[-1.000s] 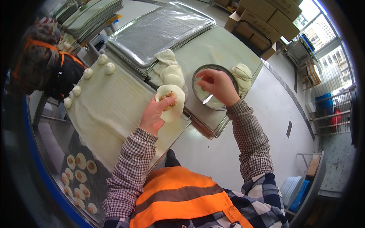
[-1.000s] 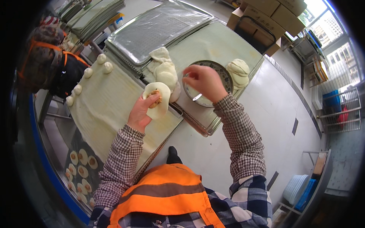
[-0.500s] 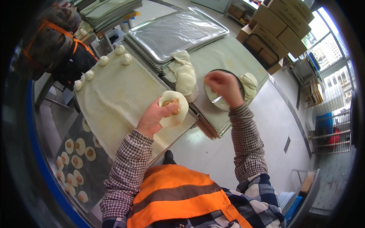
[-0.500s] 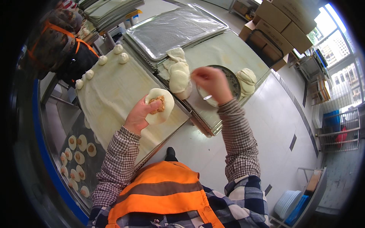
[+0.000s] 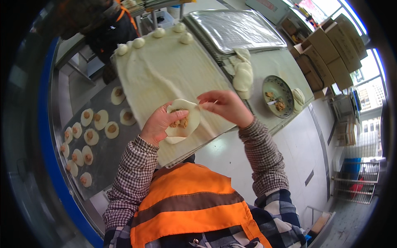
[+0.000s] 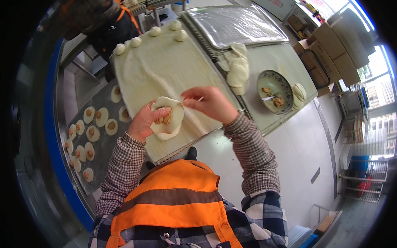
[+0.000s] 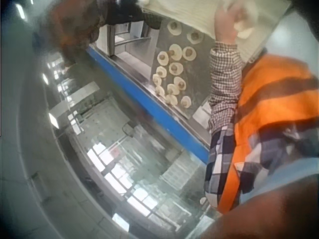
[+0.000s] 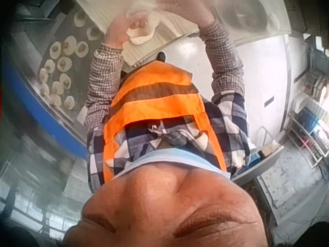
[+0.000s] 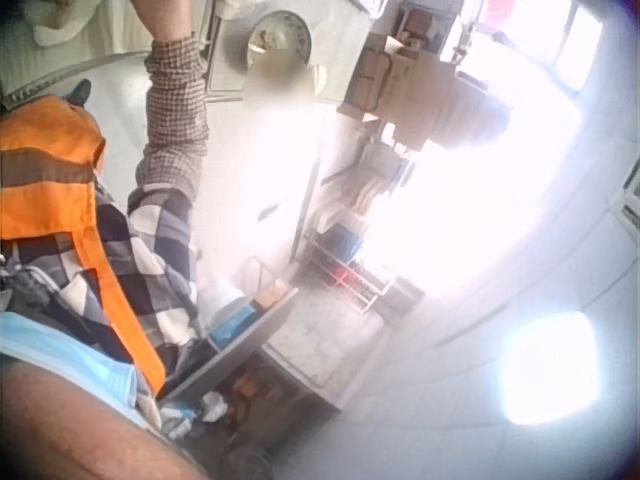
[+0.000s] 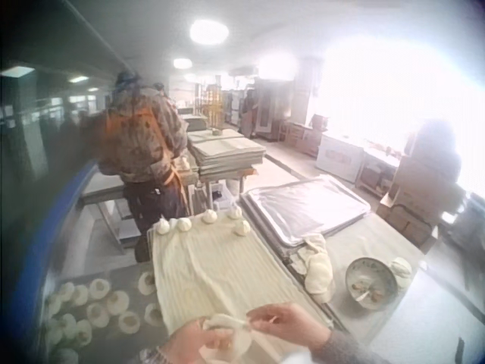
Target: The person walks to a workstation and begins assembling dumplings by hand. They pick up dough discs from a conveyor, place filling on each, fold and seal the edges, then set the finished dumplings on a tray. The process repeats continuously.
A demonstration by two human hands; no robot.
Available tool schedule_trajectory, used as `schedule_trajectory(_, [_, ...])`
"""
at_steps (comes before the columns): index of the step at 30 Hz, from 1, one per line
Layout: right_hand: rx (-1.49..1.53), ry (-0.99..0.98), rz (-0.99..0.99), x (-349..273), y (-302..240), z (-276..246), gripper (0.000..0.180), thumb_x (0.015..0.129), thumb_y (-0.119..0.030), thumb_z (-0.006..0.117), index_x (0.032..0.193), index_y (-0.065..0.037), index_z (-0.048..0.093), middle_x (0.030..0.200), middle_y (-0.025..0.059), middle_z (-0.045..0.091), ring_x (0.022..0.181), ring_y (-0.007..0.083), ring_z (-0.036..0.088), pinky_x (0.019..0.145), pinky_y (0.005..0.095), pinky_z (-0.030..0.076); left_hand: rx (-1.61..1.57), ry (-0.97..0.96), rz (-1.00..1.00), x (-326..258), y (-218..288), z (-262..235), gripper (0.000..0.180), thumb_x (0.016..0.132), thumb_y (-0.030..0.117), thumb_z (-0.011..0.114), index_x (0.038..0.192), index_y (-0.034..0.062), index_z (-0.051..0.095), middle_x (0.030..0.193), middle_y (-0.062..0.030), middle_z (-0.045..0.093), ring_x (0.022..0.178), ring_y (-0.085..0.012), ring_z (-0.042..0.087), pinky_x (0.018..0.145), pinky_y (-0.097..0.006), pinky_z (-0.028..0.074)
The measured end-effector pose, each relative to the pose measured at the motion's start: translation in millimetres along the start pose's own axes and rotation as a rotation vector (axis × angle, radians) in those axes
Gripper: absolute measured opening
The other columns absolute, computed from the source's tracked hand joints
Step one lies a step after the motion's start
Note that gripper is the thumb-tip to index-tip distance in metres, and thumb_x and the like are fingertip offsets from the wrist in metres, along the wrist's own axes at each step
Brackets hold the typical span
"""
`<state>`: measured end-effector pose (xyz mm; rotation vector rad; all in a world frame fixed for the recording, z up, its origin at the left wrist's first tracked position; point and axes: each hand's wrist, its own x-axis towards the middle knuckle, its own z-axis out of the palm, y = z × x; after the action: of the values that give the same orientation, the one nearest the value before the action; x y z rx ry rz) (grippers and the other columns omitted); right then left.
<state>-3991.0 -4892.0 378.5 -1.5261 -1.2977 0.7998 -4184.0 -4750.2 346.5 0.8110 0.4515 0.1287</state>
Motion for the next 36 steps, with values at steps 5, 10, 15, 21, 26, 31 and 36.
schedule_trajectory(5, [-0.407, 0.047, -0.09, 32, -38, 106, 0.015, 0.082, -0.012, 0.071, 0.092, 0.0, 0.068, 0.076, 0.0074, 0.066, 0.072, 0.0127, 0.063, 0.066, 0.0278, 0.051, 0.254, 0.163, 0.157, -63, 18, -56, 0.027, 0.086, 0.013, 0.068, 0.109, 0.0009, 0.062, 0.097, -0.0038, 0.066, 0.087, -0.0107, 0.063, 0.077, -0.025, 0.052])
schedule_trajectory(10, [-0.098, 0.092, -0.036, 63, -65, 200, 0.013, 0.079, -0.007, 0.072, 0.089, 0.001, 0.066, 0.076, 0.0105, 0.064, 0.062, 0.016, 0.06, 0.059, 0.0278, 0.049, 0.502, 0.193, 0.252, -118, 37, -115, 0.026, 0.087, 0.012, 0.065, 0.11, 0.001, 0.062, 0.096, -0.0014, 0.065, 0.088, -0.0081, 0.06, 0.078, -0.024, 0.049])
schedule_trajectory(15, [-0.413, -0.03, -0.166, 83, -77, 266, 0.018, 0.08, -0.004, 0.07, 0.096, 0.001, 0.064, 0.079, 0.0107, 0.064, 0.064, 0.0178, 0.061, 0.06, 0.0288, 0.05, 0.652, 0.197, 0.149, -167, 55, -171, 0.027, 0.084, 0.011, 0.066, 0.109, 0.0004, 0.063, 0.094, -0.0024, 0.066, 0.088, -0.0094, 0.061, 0.079, -0.025, 0.049])
schedule_trajectory(21, [-0.273, -0.132, -0.179, 98, -89, 321, 0.012, 0.082, -0.005, 0.066, 0.092, 0.0, 0.062, 0.082, 0.0107, 0.063, 0.069, 0.0213, 0.062, 0.062, 0.0303, 0.05, 0.685, 0.076, -0.017, -203, 74, -219, 0.035, 0.086, 0.013, 0.065, 0.119, -0.0004, 0.059, 0.104, -0.0057, 0.065, 0.096, -0.0122, 0.061, 0.083, -0.025, 0.048])
schedule_trajectory(26, [-0.439, -0.106, -0.212, 106, -101, 333, 0.015, 0.079, -0.006, 0.067, 0.092, 0.0, 0.063, 0.083, 0.0133, 0.063, 0.075, 0.0294, 0.062, 0.066, 0.0351, 0.05, 0.099, 0.037, 0.023, -224, 69, -248, 0.041, 0.089, 0.014, 0.063, 0.126, -0.0019, 0.054, 0.113, -0.0069, 0.062, 0.103, -0.0126, 0.058, 0.086, -0.025, 0.048])
schedule_trajectory(31, [-0.215, -0.242, -0.061, 118, -105, 336, 0.017, 0.078, -0.006, 0.067, 0.093, 0.0, 0.063, 0.082, 0.0155, 0.064, 0.074, 0.0347, 0.061, 0.066, 0.0396, 0.05, 0.328, 0.109, 0.153, -225, 58, -247, 0.041, 0.088, 0.016, 0.06, 0.124, -0.002, 0.054, 0.108, -0.0064, 0.063, 0.098, -0.011, 0.059, 0.085, -0.024, 0.047])
schedule_trajectory(36, [-0.498, -0.293, -0.179, 118, -100, 329, 0.018, 0.081, -0.011, 0.066, 0.094, 0.001, 0.063, 0.078, 0.017, 0.063, 0.074, 0.0343, 0.061, 0.064, 0.0401, 0.049, 0.567, 0.106, 0.044, -213, 63, -240, 0.039, 0.09, 0.011, 0.058, 0.127, -0.0005, 0.053, 0.107, -0.004, 0.062, 0.097, -0.0084, 0.058, 0.084, -0.023, 0.047])
